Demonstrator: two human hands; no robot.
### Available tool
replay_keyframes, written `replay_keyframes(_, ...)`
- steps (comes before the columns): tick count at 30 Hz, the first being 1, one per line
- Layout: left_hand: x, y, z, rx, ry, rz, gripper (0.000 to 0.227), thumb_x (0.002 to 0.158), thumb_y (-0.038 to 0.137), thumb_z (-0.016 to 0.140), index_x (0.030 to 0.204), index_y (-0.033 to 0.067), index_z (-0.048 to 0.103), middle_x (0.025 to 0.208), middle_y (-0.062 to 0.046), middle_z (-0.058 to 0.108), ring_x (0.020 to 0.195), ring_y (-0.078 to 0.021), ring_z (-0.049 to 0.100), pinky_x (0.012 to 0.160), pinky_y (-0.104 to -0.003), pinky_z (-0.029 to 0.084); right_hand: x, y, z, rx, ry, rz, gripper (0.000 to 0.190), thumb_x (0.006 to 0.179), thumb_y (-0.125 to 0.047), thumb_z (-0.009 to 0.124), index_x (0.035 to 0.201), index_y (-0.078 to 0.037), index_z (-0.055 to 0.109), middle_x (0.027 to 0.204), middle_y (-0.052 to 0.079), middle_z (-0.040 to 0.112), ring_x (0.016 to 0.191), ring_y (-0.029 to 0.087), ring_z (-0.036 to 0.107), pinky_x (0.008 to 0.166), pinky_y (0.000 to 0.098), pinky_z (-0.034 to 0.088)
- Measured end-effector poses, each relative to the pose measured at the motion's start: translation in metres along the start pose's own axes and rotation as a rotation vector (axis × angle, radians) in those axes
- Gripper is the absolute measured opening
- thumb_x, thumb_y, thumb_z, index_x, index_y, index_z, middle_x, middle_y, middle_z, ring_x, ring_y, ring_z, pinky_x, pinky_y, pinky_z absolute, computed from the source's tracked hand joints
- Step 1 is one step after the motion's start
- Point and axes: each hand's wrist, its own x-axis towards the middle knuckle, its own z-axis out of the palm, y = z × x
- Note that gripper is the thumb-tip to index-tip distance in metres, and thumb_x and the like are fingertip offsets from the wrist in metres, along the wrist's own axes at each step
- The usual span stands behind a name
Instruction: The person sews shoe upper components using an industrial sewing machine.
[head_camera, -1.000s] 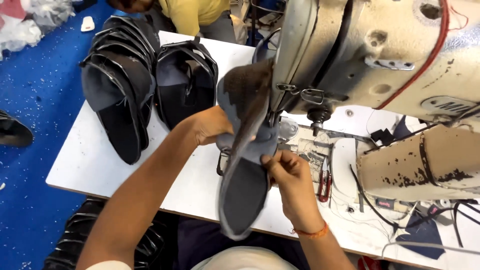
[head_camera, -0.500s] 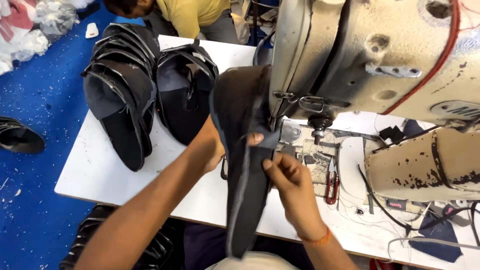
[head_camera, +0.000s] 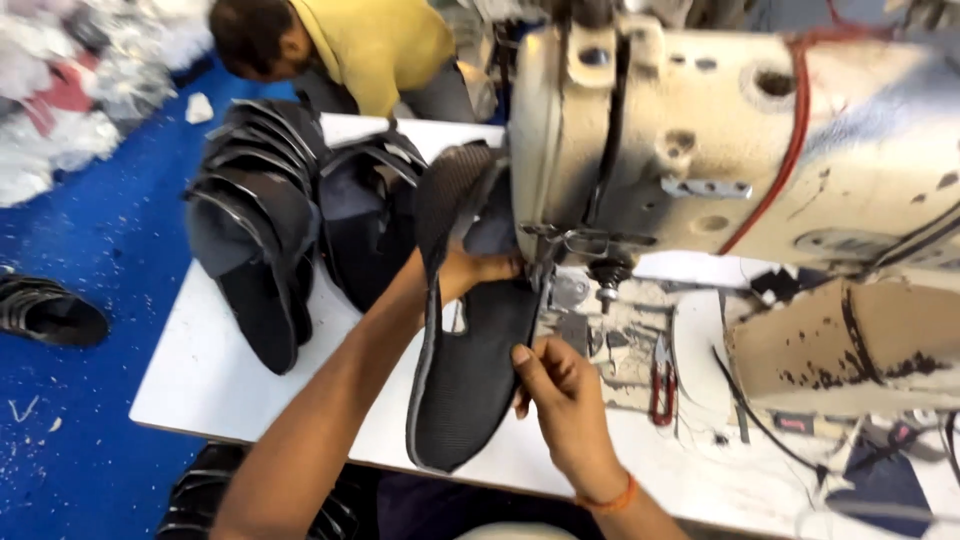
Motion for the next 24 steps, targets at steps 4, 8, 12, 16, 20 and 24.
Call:
replay_keyframes(4,0.063,-0.04,-0.009,0.046,0.014,0.113,0.062,0.073,0.011,0.089,0.126,0.0023,0.059,0.118,-0.007,0.067,0.11,-0.0168,0.065,0.094,-0.035,0.056,0.018,-0.014,0.029,0.038,0.039,0.008,0.029,0.099,-0.021,0.065,0.076,-0.004,0.057,0.065,0.004,0.061,0.055,0.011,0.059,0.05,0.0265,0.05)
replay_keyframes(8,0.02,-0.061,-0.024,0.243,0.324,0.204,0.047,0.082,0.013,0.084,0.123,-0.0001,0.065,0.117,-0.012,0.069,0.111,-0.0239,0.065,0.098,-0.039,0.053,0.022,-0.005,0.048,-0.116,0.035,-0.134,0.031,0.102,-0.024,0.063,0.08,-0.002,0.06,0.071,0.006,0.067,0.06,0.01,0.061,0.055,0.0259,0.052)
replay_keyframes(12,-0.13,-0.084,-0.054,0.901,0.862,0.381,0.042,0.082,0.009,0.08,0.121,0.002,0.066,0.118,-0.015,0.069,0.116,-0.0316,0.061,0.101,-0.047,0.048,0.0,0.012,0.007,-0.504,-0.016,-0.031,0.031,0.102,-0.022,0.063,0.084,0.002,0.069,0.068,0.008,0.068,0.061,0.012,0.061,0.057,0.0268,0.05)
replay_keyframes(16,-0.184,-0.049,-0.091,1.273,1.127,0.304,0.058,0.077,0.014,0.081,0.128,-0.0071,0.06,0.125,-0.025,0.063,0.118,-0.0404,0.053,0.098,-0.052,0.044,-0.032,0.028,-0.005,-0.502,-0.134,0.174,0.018,0.094,-0.016,0.065,0.092,0.001,0.071,0.073,0.01,0.074,0.063,0.014,0.069,0.058,0.0279,0.055)
replay_keyframes(20,-0.226,-0.064,-0.159,1.05,0.87,-0.024,0.054,0.081,0.016,0.081,0.128,-0.0043,0.063,0.121,-0.022,0.068,0.108,-0.0416,0.055,0.09,-0.05,0.047,-0.048,-0.013,0.044,-0.711,-0.549,-0.037,0.013,0.09,-0.013,0.069,0.094,-0.001,0.073,0.081,0.006,0.077,0.071,0.012,0.073,0.065,0.0263,0.058)
replay_keyframes(24,-0.258,0.015,-0.181,1.018,0.818,-0.029,0.038,0.09,0.001,0.064,0.127,0.0072,0.071,0.107,-0.018,0.069,0.1,-0.0351,0.065,0.088,-0.045,0.052,-0.057,-0.04,0.06,-0.85,-0.6,0.042,0.014,0.09,-0.016,0.073,0.099,-0.004,0.075,0.08,0.006,0.075,0.068,0.015,0.07,0.061,0.0295,0.055)
